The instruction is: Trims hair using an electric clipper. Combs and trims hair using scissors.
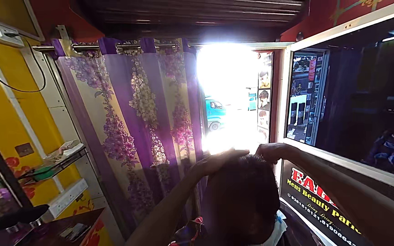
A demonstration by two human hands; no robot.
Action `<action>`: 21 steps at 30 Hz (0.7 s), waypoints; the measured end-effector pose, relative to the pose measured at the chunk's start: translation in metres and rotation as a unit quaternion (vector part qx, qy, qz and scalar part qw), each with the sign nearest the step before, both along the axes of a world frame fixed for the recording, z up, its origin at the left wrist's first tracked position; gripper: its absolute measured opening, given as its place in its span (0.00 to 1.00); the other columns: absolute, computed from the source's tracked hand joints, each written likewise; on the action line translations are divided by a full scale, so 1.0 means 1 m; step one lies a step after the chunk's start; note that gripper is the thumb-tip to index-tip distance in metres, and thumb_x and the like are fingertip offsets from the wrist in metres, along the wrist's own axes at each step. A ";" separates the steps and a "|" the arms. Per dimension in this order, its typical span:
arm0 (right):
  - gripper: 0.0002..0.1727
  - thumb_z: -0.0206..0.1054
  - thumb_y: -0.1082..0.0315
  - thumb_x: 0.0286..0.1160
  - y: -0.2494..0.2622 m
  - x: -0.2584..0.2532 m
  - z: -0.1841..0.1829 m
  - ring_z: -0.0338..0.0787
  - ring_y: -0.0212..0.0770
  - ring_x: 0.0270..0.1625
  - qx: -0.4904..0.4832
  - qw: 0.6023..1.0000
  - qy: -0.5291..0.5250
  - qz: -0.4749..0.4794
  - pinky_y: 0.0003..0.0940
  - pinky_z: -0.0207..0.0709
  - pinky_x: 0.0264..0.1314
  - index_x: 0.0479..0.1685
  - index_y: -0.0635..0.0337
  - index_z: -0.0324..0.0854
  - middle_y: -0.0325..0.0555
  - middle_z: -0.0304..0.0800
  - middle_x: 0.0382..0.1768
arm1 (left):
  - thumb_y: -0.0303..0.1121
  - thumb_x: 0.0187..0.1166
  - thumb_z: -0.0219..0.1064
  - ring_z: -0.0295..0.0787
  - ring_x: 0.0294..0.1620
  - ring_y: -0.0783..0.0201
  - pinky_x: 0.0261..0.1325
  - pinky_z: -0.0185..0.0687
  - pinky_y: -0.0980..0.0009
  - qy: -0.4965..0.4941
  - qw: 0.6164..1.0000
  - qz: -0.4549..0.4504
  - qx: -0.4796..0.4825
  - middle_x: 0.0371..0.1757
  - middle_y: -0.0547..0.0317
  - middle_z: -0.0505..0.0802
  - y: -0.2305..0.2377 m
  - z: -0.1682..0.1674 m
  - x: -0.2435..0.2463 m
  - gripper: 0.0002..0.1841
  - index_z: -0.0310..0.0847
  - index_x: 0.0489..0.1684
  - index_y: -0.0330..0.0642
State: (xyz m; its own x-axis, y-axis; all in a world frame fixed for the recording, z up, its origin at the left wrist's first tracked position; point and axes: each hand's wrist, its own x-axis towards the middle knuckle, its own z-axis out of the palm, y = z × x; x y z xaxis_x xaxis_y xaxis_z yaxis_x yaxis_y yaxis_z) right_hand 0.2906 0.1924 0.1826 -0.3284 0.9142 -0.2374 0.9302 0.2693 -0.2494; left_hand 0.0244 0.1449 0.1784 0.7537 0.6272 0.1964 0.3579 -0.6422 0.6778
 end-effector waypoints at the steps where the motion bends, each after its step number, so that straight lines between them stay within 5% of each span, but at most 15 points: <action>1: 0.09 0.62 0.70 0.85 0.000 0.007 -0.008 0.74 0.31 0.19 -0.042 0.997 0.040 -0.044 0.30 0.69 0.26 0.50 0.60 0.87 0.41 0.83 0.22 | 0.66 0.87 0.20 0.70 0.86 0.64 0.88 0.60 0.53 0.002 1.000 -0.010 -0.015 0.87 0.64 0.75 0.004 0.000 0.000 0.44 0.70 0.87 0.53; 3: 0.08 0.60 0.70 0.84 0.003 0.021 -0.026 0.76 0.29 0.17 -0.073 0.985 0.084 -0.135 0.26 0.69 0.23 0.41 0.60 0.84 0.38 0.84 0.20 | 0.70 0.84 0.18 0.72 0.84 0.63 0.85 0.64 0.53 -0.008 0.997 -0.029 -0.065 0.87 0.63 0.76 0.015 -0.003 -0.002 0.47 0.69 0.88 0.54; 5: 0.09 0.63 0.67 0.84 0.009 0.037 -0.044 0.90 0.39 0.29 -0.002 0.976 0.095 -0.197 0.40 0.83 0.39 0.49 0.62 0.86 0.45 0.93 0.32 | 0.72 0.82 0.20 0.80 0.77 0.61 0.79 0.73 0.54 -0.029 0.992 -0.026 -0.118 0.81 0.59 0.82 0.022 -0.008 -0.004 0.48 0.71 0.87 0.54; 7: 0.11 0.62 0.68 0.85 -0.008 0.049 -0.057 0.95 0.45 0.35 0.158 0.954 0.175 -0.184 0.52 0.86 0.47 0.55 0.56 0.88 0.44 0.96 0.37 | 0.70 0.84 0.17 0.86 0.65 0.61 0.67 0.80 0.57 -0.026 0.987 0.049 -0.149 0.69 0.55 0.89 0.015 -0.010 -0.001 0.48 0.76 0.81 0.53; 10: 0.15 0.53 0.65 0.90 -0.063 0.044 -0.075 0.95 0.42 0.37 0.501 0.824 0.252 -0.078 0.52 0.89 0.42 0.55 0.52 0.88 0.37 0.96 0.39 | 0.64 0.88 0.14 0.83 0.54 0.61 0.56 0.78 0.61 0.011 0.976 0.155 -0.152 0.58 0.53 0.89 0.006 -0.007 0.002 0.46 0.78 0.73 0.47; 13: 0.18 0.51 0.65 0.89 -0.110 0.029 -0.089 0.94 0.39 0.39 0.686 0.679 0.262 0.021 0.38 0.87 0.40 0.49 0.56 0.90 0.43 0.95 0.39 | 0.65 0.89 0.27 0.79 0.73 0.58 0.71 0.75 0.56 -0.102 0.985 0.120 -0.074 0.77 0.54 0.83 0.050 -0.030 -0.025 0.41 0.71 0.83 0.46; 15: 0.15 0.53 0.64 0.90 -0.123 0.024 -0.096 0.94 0.36 0.45 0.711 0.661 0.227 0.076 0.32 0.87 0.50 0.50 0.48 0.89 0.40 0.96 0.43 | 0.59 0.92 0.27 0.75 0.81 0.59 0.82 0.69 0.55 -0.250 0.959 0.128 0.035 0.82 0.55 0.80 0.040 -0.020 -0.026 0.39 0.69 0.84 0.41; 18: 0.16 0.54 0.68 0.86 -0.125 0.014 -0.093 0.94 0.35 0.47 0.718 0.674 0.143 0.097 0.32 0.85 0.49 0.54 0.41 0.89 0.34 0.96 0.45 | 0.67 0.88 0.33 0.86 0.71 0.55 0.74 0.80 0.56 -0.406 0.902 0.063 0.129 0.69 0.56 0.90 -0.003 -0.005 -0.020 0.41 0.83 0.67 0.45; 21: 0.20 0.56 0.74 0.78 -0.114 0.009 -0.078 0.94 0.41 0.40 0.692 0.706 0.121 0.087 0.38 0.85 0.38 0.53 0.43 0.92 0.37 0.96 0.44 | 0.75 0.81 0.30 0.91 0.63 0.56 0.69 0.85 0.55 -0.307 0.925 -0.090 0.207 0.55 0.56 0.95 -0.047 0.006 -0.012 0.48 0.91 0.50 0.46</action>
State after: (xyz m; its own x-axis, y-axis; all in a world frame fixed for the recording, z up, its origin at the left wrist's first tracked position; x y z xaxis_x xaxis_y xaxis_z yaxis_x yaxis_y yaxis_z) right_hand 0.2994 0.0786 0.1043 -0.3415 0.1566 0.9267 0.8287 0.5155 0.2183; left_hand 0.0124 0.0976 0.1842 0.5055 0.2781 0.8168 -0.1497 -0.9040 0.4005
